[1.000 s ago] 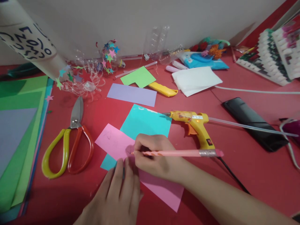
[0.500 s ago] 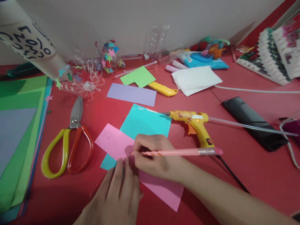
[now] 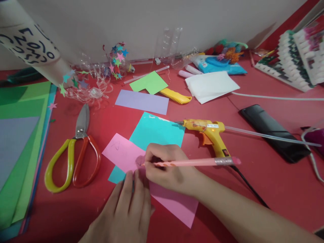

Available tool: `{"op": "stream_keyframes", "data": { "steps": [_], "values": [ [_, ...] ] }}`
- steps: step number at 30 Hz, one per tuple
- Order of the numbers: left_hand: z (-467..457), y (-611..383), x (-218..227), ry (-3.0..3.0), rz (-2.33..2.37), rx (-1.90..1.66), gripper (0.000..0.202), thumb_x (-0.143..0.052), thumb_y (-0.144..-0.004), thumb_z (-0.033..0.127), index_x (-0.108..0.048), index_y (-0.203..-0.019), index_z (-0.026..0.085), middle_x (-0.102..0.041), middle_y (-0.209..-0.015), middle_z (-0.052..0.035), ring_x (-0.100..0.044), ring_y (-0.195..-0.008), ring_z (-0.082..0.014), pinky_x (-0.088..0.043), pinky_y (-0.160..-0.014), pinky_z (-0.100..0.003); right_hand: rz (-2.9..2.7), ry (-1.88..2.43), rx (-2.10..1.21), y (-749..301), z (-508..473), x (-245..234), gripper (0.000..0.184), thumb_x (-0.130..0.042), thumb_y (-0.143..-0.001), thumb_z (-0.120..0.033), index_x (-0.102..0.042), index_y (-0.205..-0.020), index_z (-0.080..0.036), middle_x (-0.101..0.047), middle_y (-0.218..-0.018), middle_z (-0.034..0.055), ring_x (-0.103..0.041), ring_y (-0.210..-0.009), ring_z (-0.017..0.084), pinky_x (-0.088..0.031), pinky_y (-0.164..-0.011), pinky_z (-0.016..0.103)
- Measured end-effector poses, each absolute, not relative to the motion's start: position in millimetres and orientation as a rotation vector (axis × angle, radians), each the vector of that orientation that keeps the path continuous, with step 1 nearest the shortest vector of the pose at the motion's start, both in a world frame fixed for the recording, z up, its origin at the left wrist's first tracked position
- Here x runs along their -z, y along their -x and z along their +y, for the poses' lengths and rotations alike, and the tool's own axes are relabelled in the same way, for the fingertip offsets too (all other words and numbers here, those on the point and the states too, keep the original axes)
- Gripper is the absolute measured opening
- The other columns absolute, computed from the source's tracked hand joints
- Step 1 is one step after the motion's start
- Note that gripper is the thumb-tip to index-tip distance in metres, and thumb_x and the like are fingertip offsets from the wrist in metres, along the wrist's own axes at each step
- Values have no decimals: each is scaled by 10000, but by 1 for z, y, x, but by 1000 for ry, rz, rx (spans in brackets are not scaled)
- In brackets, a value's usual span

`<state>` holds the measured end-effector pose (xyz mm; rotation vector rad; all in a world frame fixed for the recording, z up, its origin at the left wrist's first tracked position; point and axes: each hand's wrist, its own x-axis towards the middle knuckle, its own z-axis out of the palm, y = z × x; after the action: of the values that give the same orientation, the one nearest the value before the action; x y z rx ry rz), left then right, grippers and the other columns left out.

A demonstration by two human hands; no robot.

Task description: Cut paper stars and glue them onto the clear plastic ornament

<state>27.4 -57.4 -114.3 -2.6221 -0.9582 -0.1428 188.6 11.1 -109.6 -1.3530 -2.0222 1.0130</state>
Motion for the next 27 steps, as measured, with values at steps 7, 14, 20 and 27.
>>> {"op": "stream_keyframes", "data": {
  "steps": [7,14,20,27],
  "values": [
    [-59,-26,116,2617,-911,136,287,-531,-862,201,-650,-1066,38,-726,-1035,-184,-702,-916,-327,-561,-716,-399,-1987,1345,-1008,-187,14,108,111,-457,-689,-136,-498,-597,-183,-523,-518,-41,-442,-467,79,-321,-426,169],
    [-60,-25,116,2606,-906,152,299,-556,-854,197,-645,-1093,41,-723,-1042,-188,-694,-933,-326,-557,-735,-418,-1992,1350,-1025,-187,12,110,110,-456,-687,-120,-492,-608,-187,-506,-522,-45,-426,-477,80,-315,-432,175],
    [-56,-26,111,2635,-893,167,271,-491,-866,165,-665,-1015,20,-738,-986,-191,-714,-882,-321,-587,-672,-381,-2033,1328,-1033,-189,11,112,117,-460,-683,-111,-491,-598,-184,-521,-515,-43,-433,-470,77,-314,-430,173],
    [-56,-27,109,2622,-911,169,284,-464,-872,159,-684,-991,24,-742,-983,-182,-719,-870,-316,-600,-665,-375,-2010,1323,-1042,-189,12,110,118,-466,-686,-115,-501,-596,-182,-524,-523,-45,-439,-473,77,-321,-437,177]
  ]
}}
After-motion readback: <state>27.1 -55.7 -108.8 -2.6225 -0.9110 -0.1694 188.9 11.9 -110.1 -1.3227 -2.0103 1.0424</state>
